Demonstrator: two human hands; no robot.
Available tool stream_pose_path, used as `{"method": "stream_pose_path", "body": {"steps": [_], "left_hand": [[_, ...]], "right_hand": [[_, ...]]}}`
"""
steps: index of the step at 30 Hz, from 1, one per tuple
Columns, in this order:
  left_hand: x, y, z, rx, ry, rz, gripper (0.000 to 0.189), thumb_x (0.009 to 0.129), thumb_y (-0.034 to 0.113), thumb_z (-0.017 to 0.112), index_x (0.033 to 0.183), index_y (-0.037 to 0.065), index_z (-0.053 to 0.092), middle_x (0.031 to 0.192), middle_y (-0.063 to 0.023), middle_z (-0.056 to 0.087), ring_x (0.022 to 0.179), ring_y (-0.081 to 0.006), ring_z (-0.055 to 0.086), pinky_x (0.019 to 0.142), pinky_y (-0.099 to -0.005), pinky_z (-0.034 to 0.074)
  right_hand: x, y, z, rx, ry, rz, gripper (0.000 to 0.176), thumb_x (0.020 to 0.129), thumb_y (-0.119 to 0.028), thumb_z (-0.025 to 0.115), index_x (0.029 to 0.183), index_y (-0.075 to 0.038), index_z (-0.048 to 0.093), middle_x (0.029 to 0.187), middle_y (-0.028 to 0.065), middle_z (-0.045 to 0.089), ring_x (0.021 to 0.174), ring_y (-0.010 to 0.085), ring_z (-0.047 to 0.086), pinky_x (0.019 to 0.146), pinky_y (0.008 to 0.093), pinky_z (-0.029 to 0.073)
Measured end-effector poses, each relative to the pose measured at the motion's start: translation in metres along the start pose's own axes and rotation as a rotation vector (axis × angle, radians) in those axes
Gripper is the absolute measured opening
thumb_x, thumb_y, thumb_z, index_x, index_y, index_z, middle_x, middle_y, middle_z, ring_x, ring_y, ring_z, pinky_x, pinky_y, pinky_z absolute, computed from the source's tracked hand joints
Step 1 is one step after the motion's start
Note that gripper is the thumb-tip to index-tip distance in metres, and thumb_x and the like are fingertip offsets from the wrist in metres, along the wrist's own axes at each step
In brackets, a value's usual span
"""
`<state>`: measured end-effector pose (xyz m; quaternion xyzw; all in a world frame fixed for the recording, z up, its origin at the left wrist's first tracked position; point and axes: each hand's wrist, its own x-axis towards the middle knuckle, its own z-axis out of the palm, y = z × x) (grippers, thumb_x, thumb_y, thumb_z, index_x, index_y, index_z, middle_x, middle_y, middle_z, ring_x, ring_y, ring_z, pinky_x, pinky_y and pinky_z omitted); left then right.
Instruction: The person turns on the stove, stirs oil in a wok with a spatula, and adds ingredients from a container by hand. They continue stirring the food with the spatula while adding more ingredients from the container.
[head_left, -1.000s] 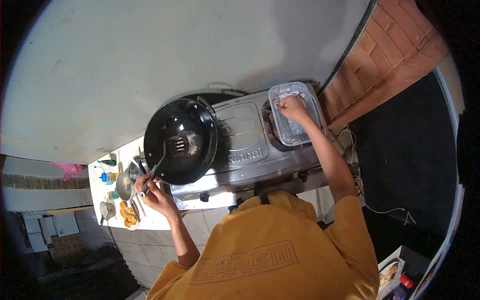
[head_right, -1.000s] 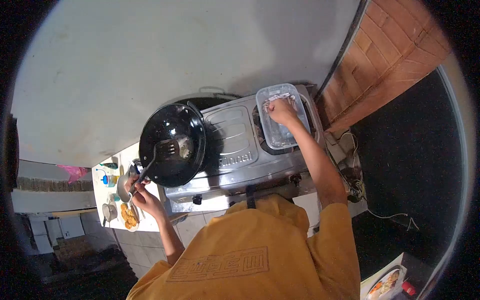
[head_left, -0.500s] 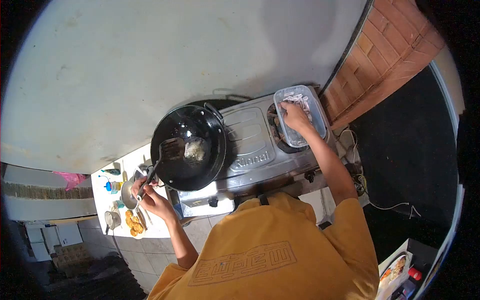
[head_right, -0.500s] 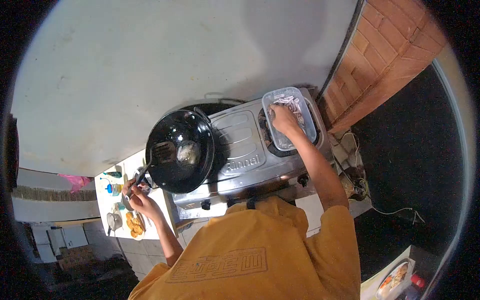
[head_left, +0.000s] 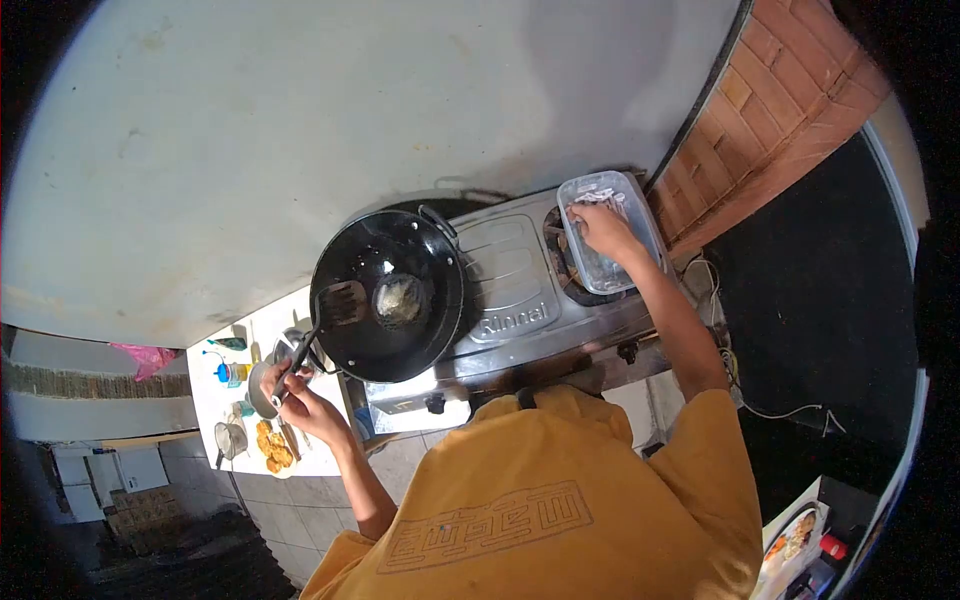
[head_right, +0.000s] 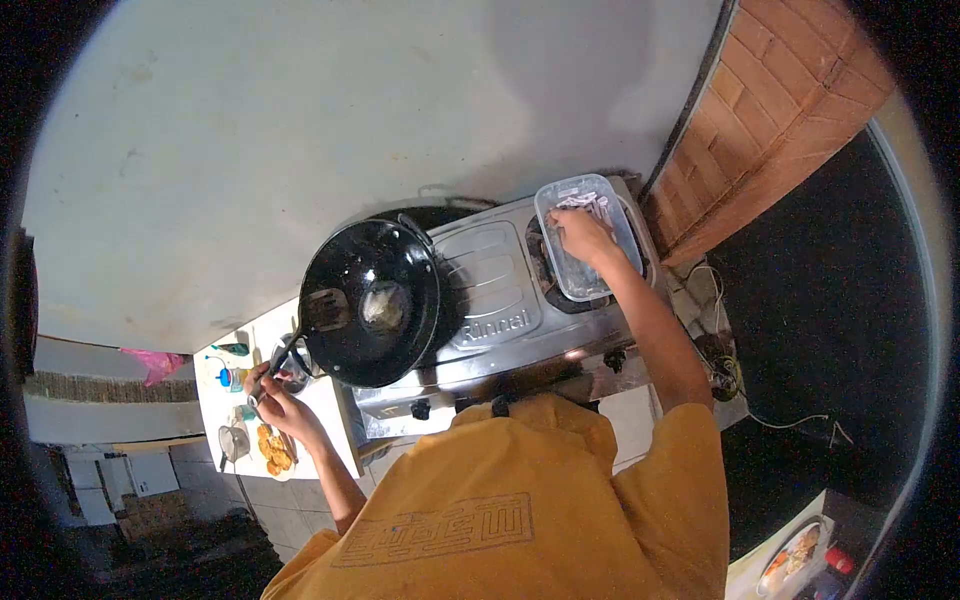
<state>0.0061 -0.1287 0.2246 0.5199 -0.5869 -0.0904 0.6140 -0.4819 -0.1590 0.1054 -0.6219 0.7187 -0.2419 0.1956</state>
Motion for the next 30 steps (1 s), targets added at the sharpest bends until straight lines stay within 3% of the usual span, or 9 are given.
{"method": "stream_pose_path", "body": {"steps": [6, 12, 15, 23, 30], "left_hand": [[0.001, -0.007, 0.001, -0.021, -0.013, 0.007, 0.036, 0.103, 0.034, 0.050, 0.102, -0.002, 0.054, 0.098, -0.0086, 0.055, 0.080, -0.0138, 0.054, 0.068, -0.0262, 0.048], [0.003, -0.012, 0.000, -0.037, -0.002, 0.000, 0.036, 0.103, 0.033, 0.049, 0.102, -0.003, 0.054, 0.098, -0.0091, 0.055, 0.081, -0.0144, 0.054, 0.067, -0.0256, 0.048], [0.003, -0.016, -0.002, -0.039, 0.013, -0.011, 0.036, 0.103, 0.033, 0.050, 0.102, -0.003, 0.054, 0.097, -0.0090, 0.054, 0.080, -0.0147, 0.055, 0.067, -0.0261, 0.048], [0.003, -0.006, 0.006, -0.073, 0.003, -0.019, 0.037, 0.103, 0.034, 0.050, 0.102, -0.003, 0.052, 0.095, -0.0086, 0.053, 0.075, -0.0145, 0.054, 0.067, -0.0278, 0.047], [0.005, -0.011, 0.001, -0.070, 0.022, -0.001, 0.034, 0.103, 0.032, 0.051, 0.103, -0.003, 0.053, 0.093, -0.0081, 0.052, 0.074, -0.0140, 0.054, 0.069, -0.0276, 0.046]], "right_hand": [[0.000, -0.001, -0.005, -0.049, -0.005, 0.005, 0.031, 0.087, -0.001, 0.051, 0.112, -0.007, 0.068, 0.105, 0.0219, 0.067, 0.099, 0.0397, 0.064, 0.086, 0.0458, 0.049], [-0.003, 0.017, -0.002, 0.060, -0.054, -0.054, 0.019, 0.088, -0.003, 0.057, 0.104, -0.003, 0.067, 0.094, 0.0225, 0.068, 0.090, 0.0374, 0.065, 0.079, 0.0427, 0.049], [-0.006, 0.009, -0.011, 0.043, -0.074, 0.030, 0.019, 0.086, -0.004, 0.060, 0.104, -0.003, 0.067, 0.089, 0.0224, 0.067, 0.088, 0.0359, 0.066, 0.077, 0.0409, 0.049], [-0.014, -0.010, -0.015, -0.235, 0.000, 0.003, 0.021, 0.083, -0.007, 0.064, 0.104, -0.005, 0.066, 0.096, 0.0207, 0.068, 0.095, 0.0394, 0.064, 0.084, 0.0484, 0.050], [-0.014, -0.008, -0.007, -0.401, -0.082, 0.010, 0.018, 0.082, -0.013, 0.067, 0.098, -0.005, 0.066, 0.096, 0.0175, 0.069, 0.093, 0.0380, 0.065, 0.082, 0.0487, 0.051]]}}
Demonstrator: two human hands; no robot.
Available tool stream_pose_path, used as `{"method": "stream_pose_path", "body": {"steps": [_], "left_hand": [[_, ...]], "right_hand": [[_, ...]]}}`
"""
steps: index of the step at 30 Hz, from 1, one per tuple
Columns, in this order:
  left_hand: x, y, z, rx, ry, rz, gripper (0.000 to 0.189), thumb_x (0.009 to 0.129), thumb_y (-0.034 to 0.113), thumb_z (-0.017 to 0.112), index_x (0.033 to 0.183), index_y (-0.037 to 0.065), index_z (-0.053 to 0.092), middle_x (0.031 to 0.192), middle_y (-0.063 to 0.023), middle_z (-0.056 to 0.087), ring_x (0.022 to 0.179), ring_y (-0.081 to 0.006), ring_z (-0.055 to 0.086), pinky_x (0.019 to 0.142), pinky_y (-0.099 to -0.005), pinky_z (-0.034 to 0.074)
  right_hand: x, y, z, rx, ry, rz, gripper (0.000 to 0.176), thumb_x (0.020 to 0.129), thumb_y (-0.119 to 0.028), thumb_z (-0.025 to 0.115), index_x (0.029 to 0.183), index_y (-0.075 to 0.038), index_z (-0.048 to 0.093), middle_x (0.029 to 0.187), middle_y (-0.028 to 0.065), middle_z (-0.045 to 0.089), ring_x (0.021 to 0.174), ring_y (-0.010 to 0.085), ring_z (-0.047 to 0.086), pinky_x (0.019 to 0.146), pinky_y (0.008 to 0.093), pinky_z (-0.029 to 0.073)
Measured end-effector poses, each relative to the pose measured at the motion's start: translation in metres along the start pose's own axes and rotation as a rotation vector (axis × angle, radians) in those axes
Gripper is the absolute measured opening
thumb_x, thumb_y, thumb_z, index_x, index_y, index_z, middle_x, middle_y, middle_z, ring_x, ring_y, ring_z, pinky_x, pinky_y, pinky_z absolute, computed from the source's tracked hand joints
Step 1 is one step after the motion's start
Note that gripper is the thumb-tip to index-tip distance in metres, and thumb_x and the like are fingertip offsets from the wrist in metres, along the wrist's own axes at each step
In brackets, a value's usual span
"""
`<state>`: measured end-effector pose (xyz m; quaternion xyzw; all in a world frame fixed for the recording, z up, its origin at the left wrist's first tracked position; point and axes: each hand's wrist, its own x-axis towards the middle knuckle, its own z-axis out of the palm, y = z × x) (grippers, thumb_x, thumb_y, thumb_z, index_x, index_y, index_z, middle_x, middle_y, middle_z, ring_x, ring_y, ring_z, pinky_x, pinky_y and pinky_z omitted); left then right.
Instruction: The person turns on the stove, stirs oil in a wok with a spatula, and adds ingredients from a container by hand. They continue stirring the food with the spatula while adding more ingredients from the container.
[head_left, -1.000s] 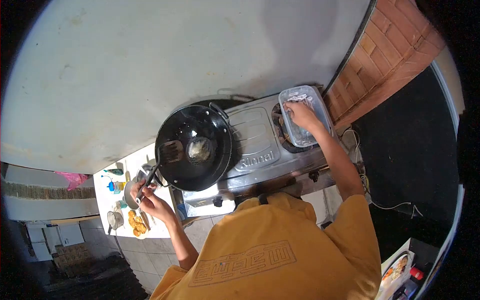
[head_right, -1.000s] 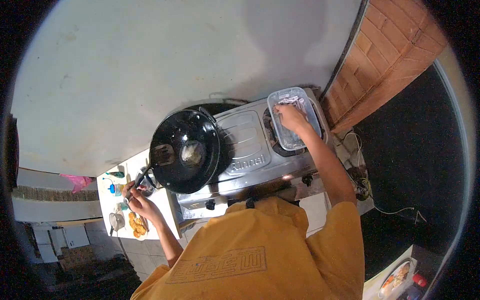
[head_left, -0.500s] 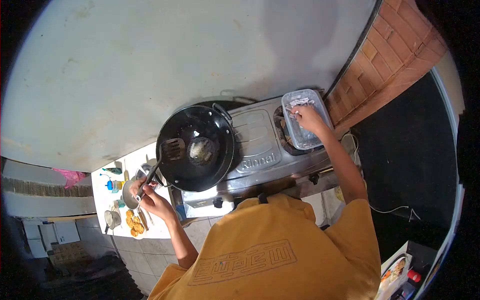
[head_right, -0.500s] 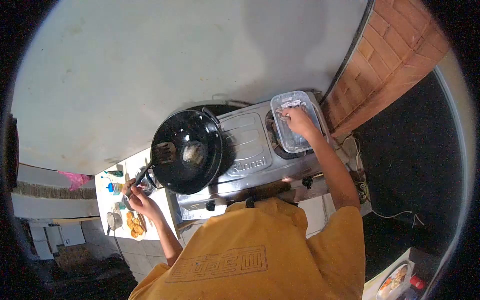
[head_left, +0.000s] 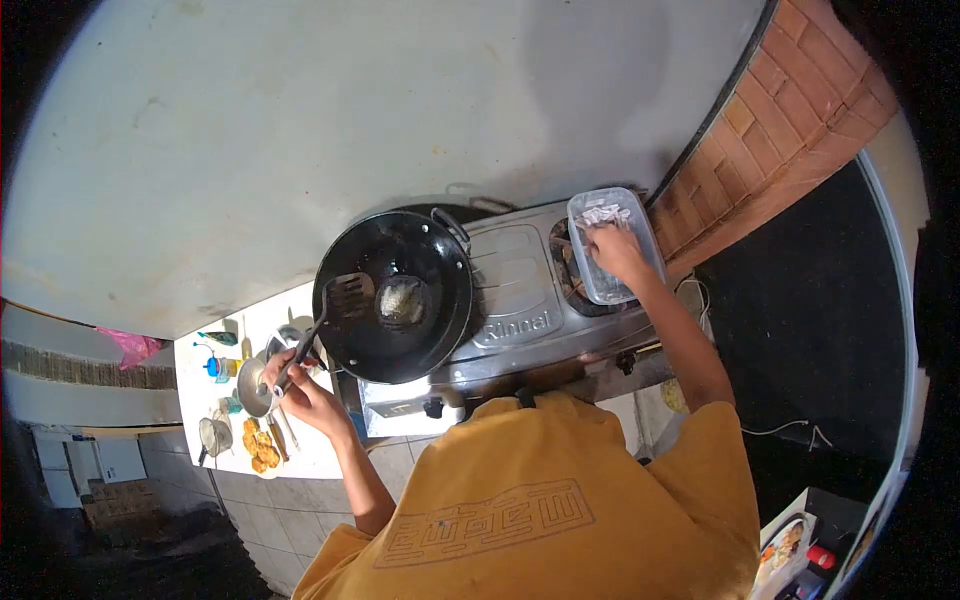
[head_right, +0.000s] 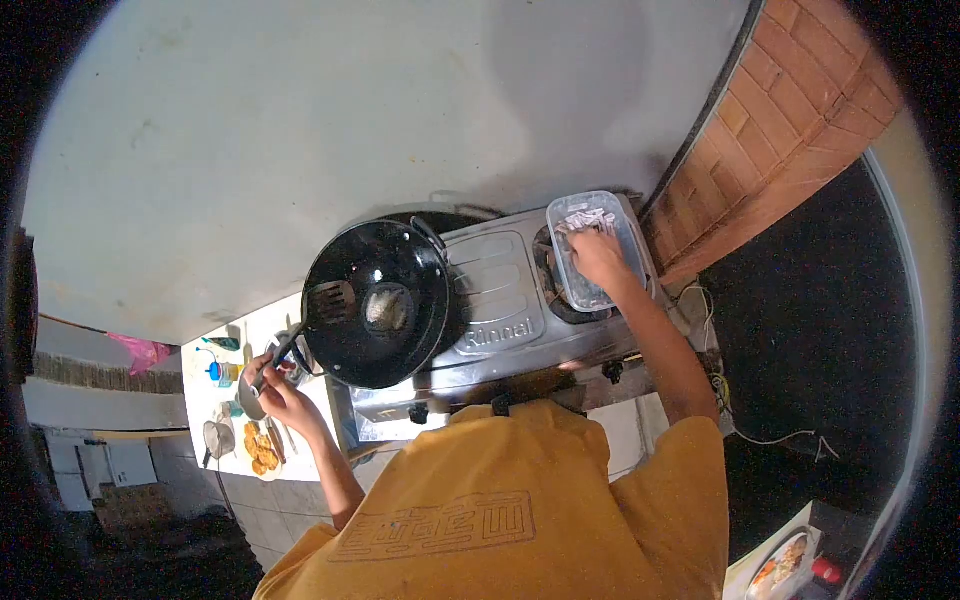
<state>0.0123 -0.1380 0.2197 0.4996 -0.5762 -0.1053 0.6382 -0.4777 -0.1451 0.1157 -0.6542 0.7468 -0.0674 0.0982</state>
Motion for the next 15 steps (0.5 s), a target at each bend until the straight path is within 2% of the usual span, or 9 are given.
{"method": "stream_pose_path", "body": {"steps": [9, 11, 15], "left_hand": [[-0.001, -0.013, -0.005, -0.065, 0.013, -0.062, 0.033, 0.102, 0.031, 0.052, 0.104, -0.002, 0.053, 0.097, -0.0079, 0.053, 0.075, -0.0134, 0.054, 0.069, -0.0273, 0.046], [-0.001, -0.012, -0.004, -0.068, 0.015, -0.066, 0.033, 0.102, 0.031, 0.053, 0.104, -0.002, 0.053, 0.097, -0.0078, 0.053, 0.075, -0.0134, 0.054, 0.069, -0.0273, 0.046], [-0.002, -0.012, -0.007, -0.051, -0.005, -0.065, 0.030, 0.102, 0.028, 0.052, 0.104, -0.002, 0.053, 0.097, -0.0074, 0.052, 0.076, -0.0133, 0.054, 0.070, -0.0272, 0.046]], "right_hand": [[-0.002, -0.001, 0.008, -0.038, 0.020, -0.023, 0.016, 0.082, -0.011, 0.063, 0.097, -0.005, 0.065, 0.095, 0.0160, 0.069, 0.091, 0.0374, 0.066, 0.079, 0.0482, 0.052], [-0.004, 0.002, 0.014, -0.045, 0.113, -0.065, 0.016, 0.083, -0.011, 0.061, 0.097, -0.005, 0.065, 0.097, 0.0158, 0.068, 0.090, 0.0375, 0.066, 0.078, 0.0483, 0.052], [-0.005, 0.006, 0.014, -0.084, 0.042, -0.064, 0.017, 0.084, -0.013, 0.060, 0.098, -0.005, 0.065, 0.099, 0.0158, 0.067, 0.090, 0.0373, 0.065, 0.078, 0.0486, 0.052]]}}
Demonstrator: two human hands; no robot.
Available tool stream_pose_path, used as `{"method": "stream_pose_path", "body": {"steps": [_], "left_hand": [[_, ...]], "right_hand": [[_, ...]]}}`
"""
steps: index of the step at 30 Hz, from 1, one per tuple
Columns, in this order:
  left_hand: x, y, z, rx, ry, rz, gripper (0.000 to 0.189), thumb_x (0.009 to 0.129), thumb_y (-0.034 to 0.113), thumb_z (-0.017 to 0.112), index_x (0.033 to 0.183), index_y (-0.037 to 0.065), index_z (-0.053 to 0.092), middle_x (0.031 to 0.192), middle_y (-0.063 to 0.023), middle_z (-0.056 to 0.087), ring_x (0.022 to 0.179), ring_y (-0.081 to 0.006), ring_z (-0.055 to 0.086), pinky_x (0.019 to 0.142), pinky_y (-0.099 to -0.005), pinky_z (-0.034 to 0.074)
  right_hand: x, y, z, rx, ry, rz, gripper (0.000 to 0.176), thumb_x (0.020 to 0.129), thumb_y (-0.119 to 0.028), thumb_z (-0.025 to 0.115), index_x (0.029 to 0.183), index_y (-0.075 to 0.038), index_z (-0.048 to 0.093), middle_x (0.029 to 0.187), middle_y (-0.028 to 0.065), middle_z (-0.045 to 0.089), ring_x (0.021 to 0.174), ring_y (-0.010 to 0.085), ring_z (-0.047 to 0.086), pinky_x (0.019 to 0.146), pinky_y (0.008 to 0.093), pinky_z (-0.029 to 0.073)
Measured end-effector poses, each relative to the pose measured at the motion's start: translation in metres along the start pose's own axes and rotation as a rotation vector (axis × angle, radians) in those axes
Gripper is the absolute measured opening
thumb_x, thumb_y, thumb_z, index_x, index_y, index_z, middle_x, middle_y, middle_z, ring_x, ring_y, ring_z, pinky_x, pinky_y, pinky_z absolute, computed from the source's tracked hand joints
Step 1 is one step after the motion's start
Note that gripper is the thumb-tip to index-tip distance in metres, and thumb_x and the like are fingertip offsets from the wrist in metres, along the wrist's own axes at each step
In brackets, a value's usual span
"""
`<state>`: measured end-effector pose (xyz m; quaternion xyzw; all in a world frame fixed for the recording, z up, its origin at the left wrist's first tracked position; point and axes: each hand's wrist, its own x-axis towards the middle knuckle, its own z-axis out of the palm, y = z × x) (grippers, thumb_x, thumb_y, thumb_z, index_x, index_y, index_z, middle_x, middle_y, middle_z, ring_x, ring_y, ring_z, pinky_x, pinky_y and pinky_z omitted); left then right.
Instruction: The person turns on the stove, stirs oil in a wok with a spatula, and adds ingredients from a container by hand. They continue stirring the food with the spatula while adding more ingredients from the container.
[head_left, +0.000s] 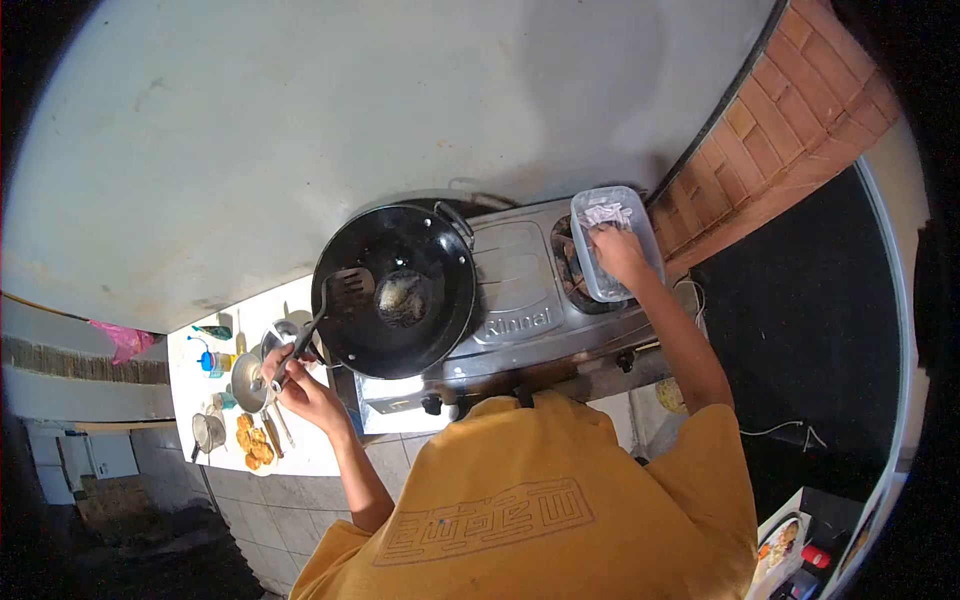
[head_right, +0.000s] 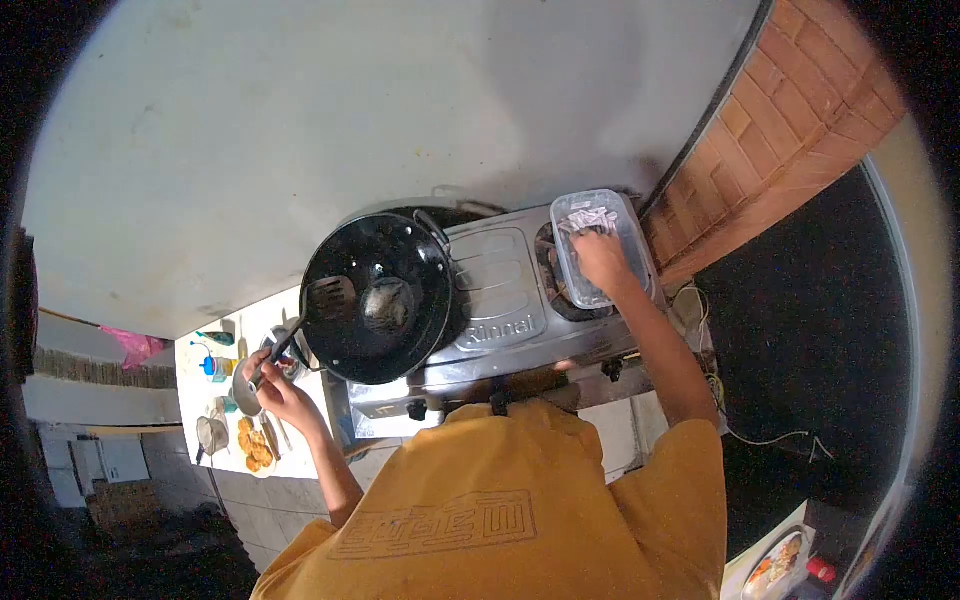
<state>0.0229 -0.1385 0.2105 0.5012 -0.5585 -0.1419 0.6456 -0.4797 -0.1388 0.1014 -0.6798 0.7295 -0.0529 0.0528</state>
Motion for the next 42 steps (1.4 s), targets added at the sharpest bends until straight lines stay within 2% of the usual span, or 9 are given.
{"method": "stream_pose_path", "body": {"steps": [8, 11, 14, 21, 27, 31, 34, 39, 42], "left_hand": [[0.005, 0.008, -0.003, 0.003, 0.027, -0.001, 0.027, 0.102, 0.021, 0.051, 0.098, -0.005, 0.056, 0.099, -0.0092, 0.050, 0.079, -0.0158, 0.055, 0.071, -0.0280, 0.047], [0.008, 0.009, -0.007, 0.006, -0.005, -0.007, 0.039, 0.101, 0.032, 0.054, 0.098, -0.007, 0.055, 0.099, -0.0097, 0.049, 0.079, -0.0165, 0.055, 0.070, -0.0283, 0.047], [0.010, 0.002, -0.008, -0.002, -0.004, -0.012, 0.040, 0.101, 0.033, 0.054, 0.098, -0.007, 0.057, 0.100, -0.0101, 0.049, 0.079, -0.0163, 0.056, 0.069, -0.0280, 0.048], [0.016, -0.002, -0.021, -0.020, 0.041, -0.007, 0.043, 0.099, 0.035, 0.056, 0.099, -0.007, 0.060, 0.103, -0.0109, 0.050, 0.082, -0.0165, 0.057, 0.068, -0.0267, 0.050], [0.017, -0.001, -0.041, 0.026, 0.065, 0.016, 0.041, 0.100, 0.033, 0.055, 0.099, -0.007, 0.061, 0.103, -0.0125, 0.051, 0.084, -0.0168, 0.057, 0.069, -0.0284, 0.051], [0.015, 0.002, -0.044, 0.026, 0.083, -0.005, 0.038, 0.100, 0.030, 0.056, 0.099, -0.008, 0.060, 0.103, -0.0127, 0.050, 0.083, -0.0168, 0.057, 0.069, -0.0283, 0.051], [0.013, 0.003, -0.040, -0.004, 0.086, -0.025, 0.038, 0.100, 0.030, 0.056, 0.099, -0.008, 0.060, 0.104, -0.0127, 0.050, 0.083, -0.0168, 0.056, 0.069, -0.0282, 0.050], [0.015, -0.009, -0.017, -0.042, 0.074, -0.050, 0.039, 0.100, 0.032, 0.056, 0.100, -0.007, 0.060, 0.104, -0.0119, 0.050, 0.083, -0.0169, 0.056, 0.069, -0.0282, 0.049], [0.017, -0.005, 0.001, -0.102, 0.052, -0.029, 0.035, 0.101, 0.029, 0.054, 0.100, -0.007, 0.058, 0.104, -0.0109, 0.050, 0.080, -0.0157, 0.057, 0.069, -0.0271, 0.049]], "right_hand": [[-0.005, 0.007, -0.038, 0.096, 0.337, -0.027, 0.010, 0.082, -0.011, 0.064, 0.088, -0.003, 0.062, 0.087, 0.0182, 0.064, 0.079, 0.0360, 0.065, 0.070, 0.0446, 0.051], [-0.009, -0.034, -0.103, 0.266, 0.294, 0.113, 0.011, 0.084, -0.010, 0.064, 0.093, -0.003, 0.062, 0.084, 0.0162, 0.063, 0.076, 0.0338, 0.064, 0.068, 0.0421, 0.049], [-0.009, -0.094, -0.122, 0.455, 0.348, -0.032, 0.011, 0.086, -0.010, 0.064, 0.095, -0.003, 0.062, 0.083, 0.0145, 0.062, 0.075, 0.0321, 0.063, 0.067, 0.0403, 0.049], [0.020, -0.261, -0.058, 0.481, -0.089, -0.475, 0.010, 0.089, -0.017, 0.061, 0.091, -0.007, 0.061, 0.091, 0.0109, 0.063, 0.084, 0.0359, 0.064, 0.071, 0.0464, 0.052], [0.062, -0.307, 0.014, 0.386, -0.242, -0.609, 0.011, 0.086, -0.015, 0.063, 0.092, -0.006, 0.065, 0.092, 0.0138, 0.067, 0.086, 0.0371, 0.066, 0.075, 0.0470, 0.053], [0.070, -0.311, -0.004, 0.441, -0.228, -0.586, 0.020, 0.087, -0.017, 0.064, 0.102, -0.005, 0.068, 0.101, 0.0159, 0.069, 0.089, 0.0361, 0.066, 0.080, 0.0466, 0.052], [0.063, -0.288, -0.069, 0.613, -0.077, -0.431, 0.019, 0.089, -0.015, 0.064, 0.105, -0.003, 0.066, 0.091, 0.0147, 0.068, 0.075, 0.0299, 0.064, 0.070, 0.0387, 0.049], [0.019, -0.191, -0.142, 0.634, 0.214, 0.024, 0.017, 0.094, -0.013, 0.062, 0.107, -0.004, 0.065, 0.070, 0.0021, 0.055, 0.065, 0.0071, 0.047, 0.060, 0.0263, 0.042], [-0.004, -0.105, -0.136, 0.621, 0.226, 0.130, 0.016, 0.094, -0.012, 0.061, 0.106, -0.004, 0.065, 0.071, 0.0020, 0.056, 0.066, 0.0093, 0.050, 0.062, 0.0258, 0.043]]}}
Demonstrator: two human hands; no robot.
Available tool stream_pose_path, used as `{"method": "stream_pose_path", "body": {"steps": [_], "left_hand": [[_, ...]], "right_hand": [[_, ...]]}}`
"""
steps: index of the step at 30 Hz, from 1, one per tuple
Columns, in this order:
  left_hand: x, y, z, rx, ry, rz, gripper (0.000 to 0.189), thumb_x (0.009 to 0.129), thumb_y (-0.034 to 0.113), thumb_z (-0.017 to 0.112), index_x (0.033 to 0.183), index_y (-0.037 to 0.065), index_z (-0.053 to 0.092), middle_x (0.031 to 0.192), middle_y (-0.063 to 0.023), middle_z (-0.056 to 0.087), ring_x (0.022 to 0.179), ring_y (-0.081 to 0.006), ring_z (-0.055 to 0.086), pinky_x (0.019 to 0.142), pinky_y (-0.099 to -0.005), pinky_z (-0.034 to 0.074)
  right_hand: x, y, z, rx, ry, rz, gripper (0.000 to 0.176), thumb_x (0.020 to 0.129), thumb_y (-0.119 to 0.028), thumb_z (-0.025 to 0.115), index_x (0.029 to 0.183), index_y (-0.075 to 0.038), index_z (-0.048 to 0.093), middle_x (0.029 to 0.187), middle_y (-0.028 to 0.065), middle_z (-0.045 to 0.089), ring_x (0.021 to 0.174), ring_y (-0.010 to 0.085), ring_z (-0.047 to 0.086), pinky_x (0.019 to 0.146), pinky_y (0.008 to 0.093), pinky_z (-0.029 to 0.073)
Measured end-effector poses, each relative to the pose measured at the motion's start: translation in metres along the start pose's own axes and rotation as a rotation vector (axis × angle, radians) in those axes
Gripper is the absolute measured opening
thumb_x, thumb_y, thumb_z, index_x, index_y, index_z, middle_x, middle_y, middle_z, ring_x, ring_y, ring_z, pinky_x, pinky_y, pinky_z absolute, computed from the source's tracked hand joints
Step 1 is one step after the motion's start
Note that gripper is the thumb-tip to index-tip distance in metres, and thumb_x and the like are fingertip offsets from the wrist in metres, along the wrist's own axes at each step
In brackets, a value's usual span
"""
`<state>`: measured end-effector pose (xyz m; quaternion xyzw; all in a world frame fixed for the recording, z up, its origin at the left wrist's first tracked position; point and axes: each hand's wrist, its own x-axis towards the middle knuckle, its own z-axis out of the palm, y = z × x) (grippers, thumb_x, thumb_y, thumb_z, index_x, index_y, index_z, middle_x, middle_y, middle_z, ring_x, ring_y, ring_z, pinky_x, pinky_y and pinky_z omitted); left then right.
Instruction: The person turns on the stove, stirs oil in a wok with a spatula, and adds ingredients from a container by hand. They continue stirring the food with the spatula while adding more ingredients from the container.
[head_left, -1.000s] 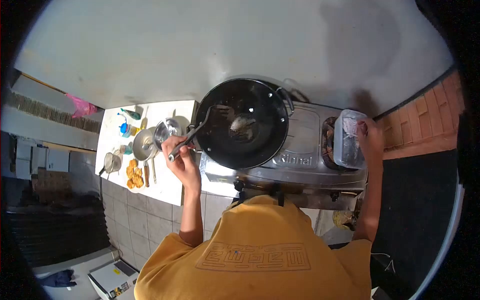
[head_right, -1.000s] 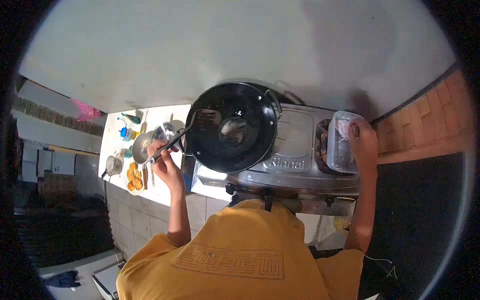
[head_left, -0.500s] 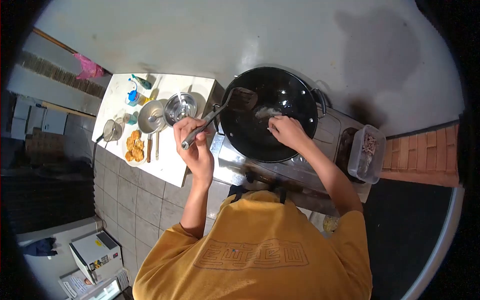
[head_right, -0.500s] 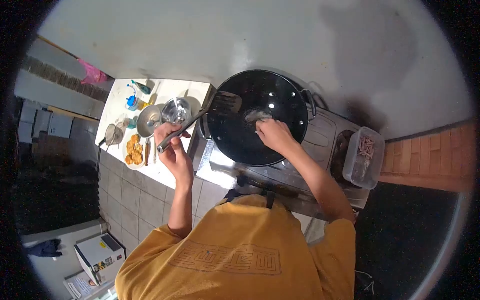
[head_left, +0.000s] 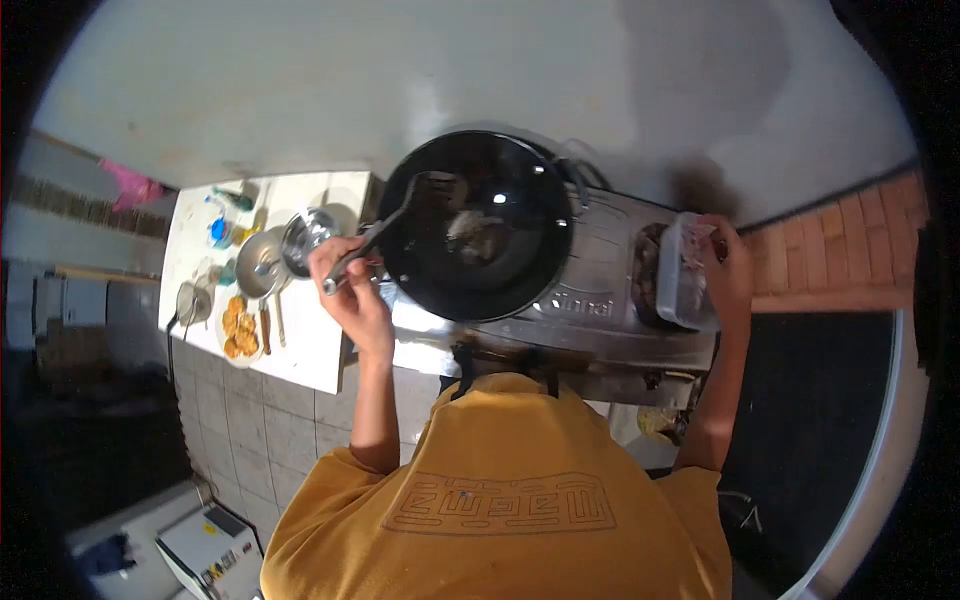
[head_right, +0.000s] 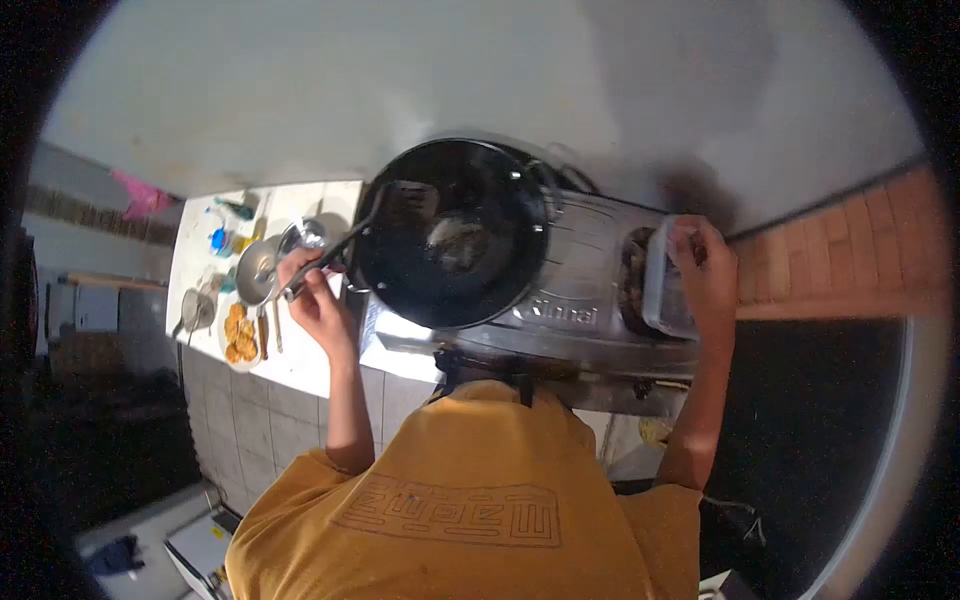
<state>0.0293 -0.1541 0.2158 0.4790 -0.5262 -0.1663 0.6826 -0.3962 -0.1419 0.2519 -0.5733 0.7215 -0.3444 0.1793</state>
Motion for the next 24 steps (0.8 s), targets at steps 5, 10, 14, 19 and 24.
{"method": "stream_pose_path", "body": {"steps": [5, 10, 14, 19, 24], "left_hand": [[-0.002, 0.003, 0.022, 0.035, -0.046, 0.046, 0.033, 0.102, 0.027, 0.051, 0.099, -0.006, 0.056, 0.100, -0.0096, 0.050, 0.079, -0.0155, 0.058, 0.069, -0.0270, 0.048], [-0.001, 0.015, 0.045, -0.033, -0.066, 0.028, 0.032, 0.102, 0.029, 0.053, 0.104, -0.002, 0.053, 0.097, -0.0080, 0.054, 0.078, -0.0135, 0.055, 0.072, -0.0264, 0.047], [0.001, 0.019, 0.054, 0.041, -0.105, 0.038, 0.031, 0.103, 0.028, 0.050, 0.105, -0.002, 0.053, 0.098, -0.0080, 0.053, 0.077, -0.0125, 0.055, 0.072, -0.0258, 0.046], [-0.001, 0.023, 0.062, 0.074, -0.135, 0.093, 0.034, 0.104, 0.030, 0.048, 0.105, -0.004, 0.053, 0.098, -0.0085, 0.053, 0.076, -0.0136, 0.056, 0.072, -0.0265, 0.047], [-0.005, 0.018, 0.053, 0.015, -0.154, 0.049, 0.032, 0.104, 0.029, 0.049, 0.107, -0.003, 0.053, 0.101, -0.0090, 0.052, 0.077, -0.0141, 0.056, 0.072, -0.0276, 0.048]], "right_hand": [[-0.026, 0.104, -0.013, -0.019, 0.089, -0.115, 0.016, 0.091, -0.010, 0.063, 0.105, -0.003, 0.065, 0.077, 0.0062, 0.062, 0.069, 0.0129, 0.055, 0.066, 0.0287, 0.046], [-0.026, 0.143, 0.013, -0.057, -0.188, 0.046, 0.023, 0.084, -0.009, 0.066, 0.106, -0.004, 0.067, 0.084, 0.0184, 0.066, 0.076, 0.0281, 0.065, 0.071, 0.0362, 0.050], [-0.017, 0.159, 0.033, -0.138, -0.126, -0.080, 0.023, 0.083, -0.012, 0.070, 0.104, -0.005, 0.067, 0.082, 0.0161, 0.065, 0.074, 0.0277, 0.064, 0.070, 0.0369, 0.050], [0.000, 0.164, 0.048, -0.286, -0.214, -0.093, 0.020, 0.082, -0.013, 0.068, 0.100, -0.004, 0.066, 0.095, 0.0173, 0.068, 0.093, 0.0360, 0.065, 0.082, 0.0439, 0.050], [0.001, 0.148, 0.044, -0.331, -0.278, 0.008, 0.025, 0.081, -0.017, 0.070, 0.104, -0.007, 0.066, 0.104, 0.0173, 0.068, 0.101, 0.0365, 0.063, 0.087, 0.0456, 0.049]]}}
